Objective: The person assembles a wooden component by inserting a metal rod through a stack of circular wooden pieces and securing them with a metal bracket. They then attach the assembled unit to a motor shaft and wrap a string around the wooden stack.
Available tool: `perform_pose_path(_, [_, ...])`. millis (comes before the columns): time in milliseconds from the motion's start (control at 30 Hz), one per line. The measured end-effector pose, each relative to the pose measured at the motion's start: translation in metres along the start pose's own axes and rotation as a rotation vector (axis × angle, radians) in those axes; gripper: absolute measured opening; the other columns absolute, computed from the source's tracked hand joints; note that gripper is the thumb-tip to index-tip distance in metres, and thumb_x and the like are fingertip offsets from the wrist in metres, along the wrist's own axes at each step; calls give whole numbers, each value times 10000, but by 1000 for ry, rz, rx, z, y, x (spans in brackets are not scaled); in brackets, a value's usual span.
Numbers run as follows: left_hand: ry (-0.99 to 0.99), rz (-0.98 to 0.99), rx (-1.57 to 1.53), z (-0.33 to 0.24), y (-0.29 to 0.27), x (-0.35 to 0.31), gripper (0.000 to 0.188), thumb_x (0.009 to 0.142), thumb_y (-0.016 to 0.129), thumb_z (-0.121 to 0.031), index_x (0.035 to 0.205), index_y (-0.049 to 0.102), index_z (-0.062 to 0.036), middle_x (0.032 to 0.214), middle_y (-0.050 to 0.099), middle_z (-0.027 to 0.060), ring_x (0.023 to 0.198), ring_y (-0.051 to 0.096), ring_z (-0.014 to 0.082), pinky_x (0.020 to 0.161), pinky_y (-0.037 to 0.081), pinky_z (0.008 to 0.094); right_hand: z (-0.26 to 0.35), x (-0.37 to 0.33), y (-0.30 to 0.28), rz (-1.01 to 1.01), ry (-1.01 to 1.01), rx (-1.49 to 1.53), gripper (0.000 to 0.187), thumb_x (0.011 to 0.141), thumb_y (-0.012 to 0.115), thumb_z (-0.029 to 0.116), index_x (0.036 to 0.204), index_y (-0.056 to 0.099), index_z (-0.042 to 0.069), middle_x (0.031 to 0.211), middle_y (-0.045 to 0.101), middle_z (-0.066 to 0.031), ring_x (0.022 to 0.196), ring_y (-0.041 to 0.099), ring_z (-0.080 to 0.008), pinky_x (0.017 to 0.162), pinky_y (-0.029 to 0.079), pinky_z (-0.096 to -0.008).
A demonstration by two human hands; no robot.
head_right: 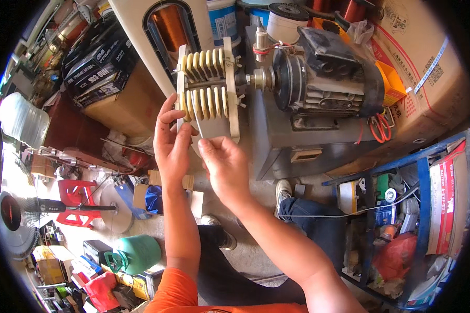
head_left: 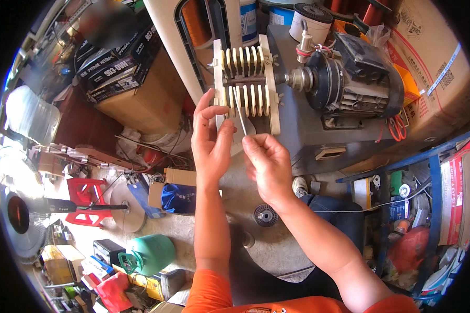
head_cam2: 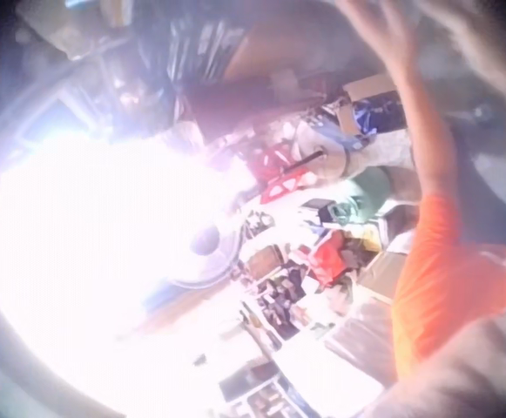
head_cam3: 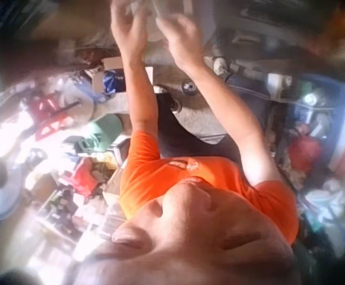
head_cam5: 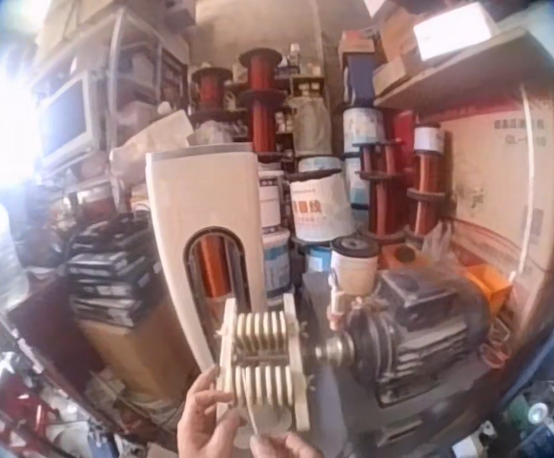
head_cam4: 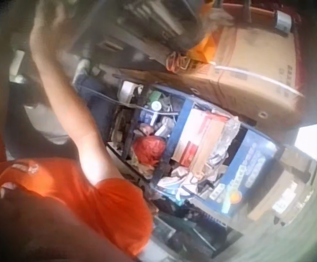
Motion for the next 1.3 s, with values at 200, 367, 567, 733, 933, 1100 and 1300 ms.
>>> perform_pose_path(200, [-21, 24, -42, 2, -6, 10, 184, 869, 605, 76, 1011, 574, -37, 1484, 381, 110, 872, 584, 71, 702, 493, 230, -17, 10, 9, -10, 37, 110, 142, 977, 609, 179, 933, 596, 45, 671, 503, 33, 516, 397, -47, 452, 341, -238])
perform_pose_path(367, [-38, 11, 90, 0, -6, 12, 226, 825, 647, 93, 978, 555, -44, 1458, 424, 115, 896, 588, 81, 692, 486, 221, -24, 15, 8, -13, 79, 134, 156, 977, 601, 189, 919, 601, 45, 670, 516, 14, 520, 420, -62, 460, 354, -247])
perform_pose_path(567, [55, 9, 336, -5, -2, 12, 250, 828, 641, 119, 994, 521, -26, 1455, 441, 147, 1034, 624, 148, 802, 531, 249, -22, 20, -1, -26, 72, 124, 177, 978, 594, 187, 879, 601, 40, 664, 527, 4, 515, 430, -61, 446, 346, -237])
perform_pose_path(733, [176, 8, 389, -6, 3, 10, 259, 839, 625, 121, 1047, 537, -4, 1424, 477, 169, 1144, 586, 207, 939, 503, 324, -18, 25, -5, -8, 68, 148, 168, 977, 588, 179, 904, 620, 30, 664, 533, 4, 516, 430, -65, 460, 350, -239])
perform_pose_path(933, [334, -21, 514, -17, 8, 12, 257, 836, 637, 102, 1071, 590, 9, 1314, 573, 184, 1189, 571, 245, 999, 455, 354, -16, 26, -2, 74, 64, 256, 172, 978, 595, 183, 936, 631, 20, 681, 534, 12, 544, 440, -69, 483, 364, -242])
perform_pose_path(1100, [433, 23, 685, -48, 16, 29, 222, 821, 688, 37, 1038, 660, -1, 1152, 648, 161, 1077, 621, 232, 937, 477, 330, -7, 33, 5, 140, 18, 418, 176, 972, 605, 169, 982, 638, -4, 741, 553, -6, 597, 468, -83, 550, 403, -258])
perform_pose_path(1300, [160, 153, 795, -73, 30, 65, 207, 832, 676, -105, 1031, 675, -47, 902, 690, 161, 782, 678, 281, 708, 521, 363, 6, 52, 8, 59, -99, 431, 152, 911, 686, 119, 982, 655, -11, 799, 618, -29, 626, 513, -96, 605, 446, -263])
Point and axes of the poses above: each hand's wrist, its own x-axis towards the middle knuckle, its own y-axis out of the palm, z = x × y, the point moved 5 cm from there along x, towards the middle knuckle
